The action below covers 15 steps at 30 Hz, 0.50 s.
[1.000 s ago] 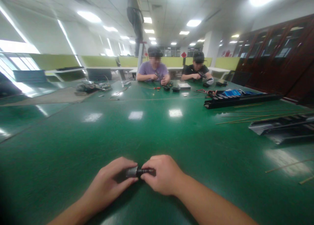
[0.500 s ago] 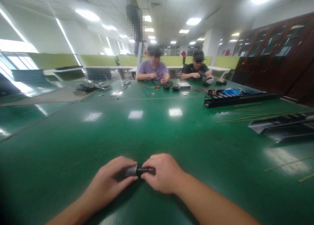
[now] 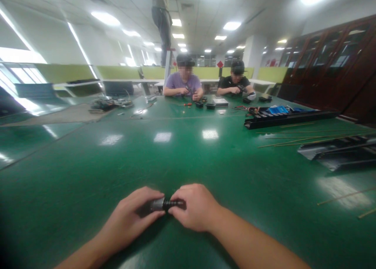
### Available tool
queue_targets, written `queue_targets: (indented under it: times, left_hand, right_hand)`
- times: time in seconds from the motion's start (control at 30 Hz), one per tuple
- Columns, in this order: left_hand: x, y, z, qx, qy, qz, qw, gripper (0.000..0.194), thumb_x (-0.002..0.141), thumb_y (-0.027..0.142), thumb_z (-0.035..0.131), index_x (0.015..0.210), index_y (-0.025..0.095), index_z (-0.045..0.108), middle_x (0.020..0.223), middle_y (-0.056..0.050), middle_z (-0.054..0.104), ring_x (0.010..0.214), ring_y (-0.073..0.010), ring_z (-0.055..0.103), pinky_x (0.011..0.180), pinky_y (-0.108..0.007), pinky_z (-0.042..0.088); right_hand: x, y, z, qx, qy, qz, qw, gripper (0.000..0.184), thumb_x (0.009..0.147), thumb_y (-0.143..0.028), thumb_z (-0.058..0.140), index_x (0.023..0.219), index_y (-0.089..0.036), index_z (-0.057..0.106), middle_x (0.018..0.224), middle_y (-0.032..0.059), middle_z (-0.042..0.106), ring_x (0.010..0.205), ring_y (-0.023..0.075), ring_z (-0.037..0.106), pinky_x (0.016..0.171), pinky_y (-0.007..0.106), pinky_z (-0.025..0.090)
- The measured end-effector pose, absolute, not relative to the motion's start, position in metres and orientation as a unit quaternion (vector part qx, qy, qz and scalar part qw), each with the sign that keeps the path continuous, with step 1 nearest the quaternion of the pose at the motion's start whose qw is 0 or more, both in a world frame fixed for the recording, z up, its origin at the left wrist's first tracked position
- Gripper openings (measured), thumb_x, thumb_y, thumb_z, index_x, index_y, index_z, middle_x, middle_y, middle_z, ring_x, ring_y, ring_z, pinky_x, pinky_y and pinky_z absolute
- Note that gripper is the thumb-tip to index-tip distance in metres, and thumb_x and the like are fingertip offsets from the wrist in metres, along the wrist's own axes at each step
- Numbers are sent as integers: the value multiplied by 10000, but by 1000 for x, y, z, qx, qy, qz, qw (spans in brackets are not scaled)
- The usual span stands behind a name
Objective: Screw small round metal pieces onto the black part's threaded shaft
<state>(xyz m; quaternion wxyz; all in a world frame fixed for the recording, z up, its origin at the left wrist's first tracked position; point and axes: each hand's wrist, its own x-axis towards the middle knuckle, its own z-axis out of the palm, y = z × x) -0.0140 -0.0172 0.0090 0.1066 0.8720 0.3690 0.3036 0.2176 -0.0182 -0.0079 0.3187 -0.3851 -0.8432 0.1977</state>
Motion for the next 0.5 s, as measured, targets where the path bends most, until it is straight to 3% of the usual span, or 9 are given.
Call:
queue_targets:
  times: [0.5]
  left_hand:
    - [-14, -19, 11, 872, 374, 297, 106, 214, 855, 305, 693, 1057, 254, 640, 946, 4, 699, 855, -142, 650, 774, -253, 510]
  right_hand:
    - [217, -18, -9, -388, -845, 181, 320, 114, 839, -292, 679, 914, -215, 715, 805, 6, 704, 723, 156, 619, 673, 260, 420]
